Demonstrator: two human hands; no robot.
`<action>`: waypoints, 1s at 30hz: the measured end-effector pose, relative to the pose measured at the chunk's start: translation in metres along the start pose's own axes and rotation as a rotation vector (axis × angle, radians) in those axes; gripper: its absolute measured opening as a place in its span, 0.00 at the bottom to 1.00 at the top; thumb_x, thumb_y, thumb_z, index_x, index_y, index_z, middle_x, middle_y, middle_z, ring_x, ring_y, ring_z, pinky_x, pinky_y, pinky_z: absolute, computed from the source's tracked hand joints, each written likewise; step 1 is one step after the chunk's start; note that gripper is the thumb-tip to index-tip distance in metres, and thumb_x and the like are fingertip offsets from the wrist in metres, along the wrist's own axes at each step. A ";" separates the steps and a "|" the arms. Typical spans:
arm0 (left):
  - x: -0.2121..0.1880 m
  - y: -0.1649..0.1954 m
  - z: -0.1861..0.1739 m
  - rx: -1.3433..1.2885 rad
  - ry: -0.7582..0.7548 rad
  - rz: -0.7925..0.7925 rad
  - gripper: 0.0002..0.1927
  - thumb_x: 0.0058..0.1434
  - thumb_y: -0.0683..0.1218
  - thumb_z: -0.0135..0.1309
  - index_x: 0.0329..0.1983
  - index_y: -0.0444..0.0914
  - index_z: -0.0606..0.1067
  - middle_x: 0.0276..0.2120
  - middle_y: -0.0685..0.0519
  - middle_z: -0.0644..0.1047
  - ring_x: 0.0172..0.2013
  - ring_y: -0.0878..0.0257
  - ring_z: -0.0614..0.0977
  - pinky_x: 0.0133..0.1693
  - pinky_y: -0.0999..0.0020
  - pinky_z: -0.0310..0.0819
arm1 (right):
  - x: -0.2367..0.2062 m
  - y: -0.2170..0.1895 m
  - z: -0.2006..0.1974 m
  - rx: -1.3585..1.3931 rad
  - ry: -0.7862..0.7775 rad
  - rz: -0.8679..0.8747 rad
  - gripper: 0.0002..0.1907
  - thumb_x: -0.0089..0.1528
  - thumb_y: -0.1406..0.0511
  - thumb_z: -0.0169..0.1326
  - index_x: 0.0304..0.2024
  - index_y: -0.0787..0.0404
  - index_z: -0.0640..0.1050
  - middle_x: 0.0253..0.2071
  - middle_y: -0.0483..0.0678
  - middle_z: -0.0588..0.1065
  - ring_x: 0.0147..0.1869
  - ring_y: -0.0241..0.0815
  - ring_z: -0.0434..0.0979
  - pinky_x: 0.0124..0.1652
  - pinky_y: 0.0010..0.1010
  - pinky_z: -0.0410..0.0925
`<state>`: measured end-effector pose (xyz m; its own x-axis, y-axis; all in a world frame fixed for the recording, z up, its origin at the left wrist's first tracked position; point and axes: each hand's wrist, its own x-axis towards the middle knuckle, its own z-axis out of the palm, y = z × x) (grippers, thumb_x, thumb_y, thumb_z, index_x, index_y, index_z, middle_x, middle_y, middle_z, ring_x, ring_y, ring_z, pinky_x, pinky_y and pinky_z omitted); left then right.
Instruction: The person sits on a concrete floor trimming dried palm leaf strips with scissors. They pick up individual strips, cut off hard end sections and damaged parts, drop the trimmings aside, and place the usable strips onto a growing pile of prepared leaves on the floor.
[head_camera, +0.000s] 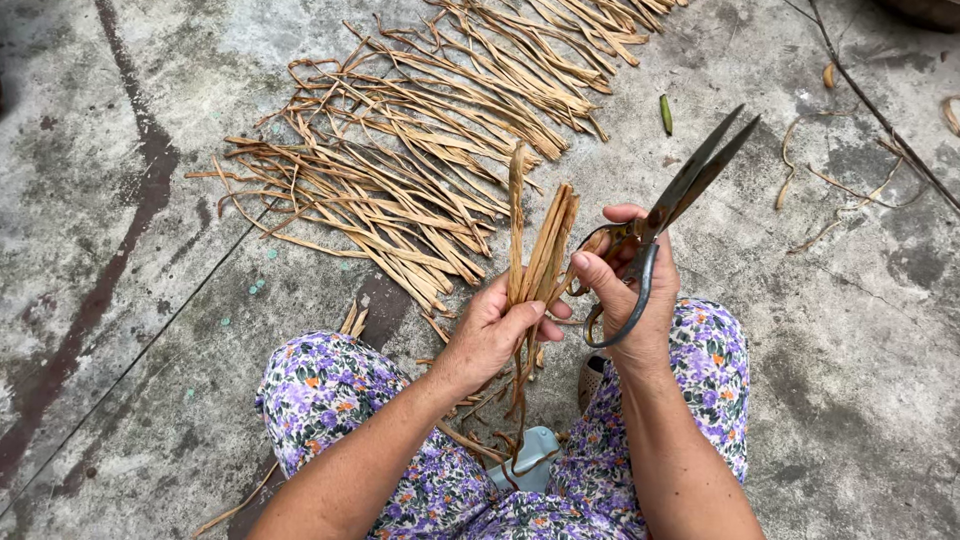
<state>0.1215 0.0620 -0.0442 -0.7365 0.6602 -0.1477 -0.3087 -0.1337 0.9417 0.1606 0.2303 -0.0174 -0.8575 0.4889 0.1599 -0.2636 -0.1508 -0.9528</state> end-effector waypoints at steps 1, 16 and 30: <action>-0.001 0.000 0.000 0.011 -0.003 0.000 0.18 0.70 0.41 0.43 0.62 0.36 0.68 0.42 0.50 0.81 0.35 0.68 0.83 0.41 0.71 0.81 | -0.001 0.000 0.000 -0.002 0.005 -0.001 0.26 0.60 0.73 0.65 0.59 0.60 0.72 0.38 0.42 0.74 0.41 0.31 0.75 0.40 0.22 0.71; -0.005 -0.004 -0.003 -0.102 0.003 -0.040 0.18 0.71 0.50 0.49 0.58 0.36 0.74 0.40 0.51 0.83 0.29 0.70 0.81 0.32 0.74 0.79 | 0.002 0.004 -0.003 0.161 -0.055 0.070 0.30 0.59 0.72 0.65 0.62 0.62 0.70 0.42 0.46 0.76 0.45 0.35 0.77 0.42 0.25 0.72; -0.001 -0.020 -0.006 -0.453 0.127 -0.116 0.12 0.64 0.45 0.59 0.48 0.36 0.77 0.31 0.54 0.78 0.24 0.70 0.79 0.28 0.77 0.77 | 0.000 0.005 0.000 0.137 -0.101 0.026 0.29 0.60 0.70 0.63 0.63 0.62 0.68 0.46 0.49 0.80 0.49 0.38 0.79 0.44 0.24 0.73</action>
<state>0.1248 0.0591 -0.0644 -0.7406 0.5979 -0.3067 -0.6038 -0.3916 0.6943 0.1599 0.2298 -0.0223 -0.9031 0.3956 0.1668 -0.2922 -0.2816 -0.9140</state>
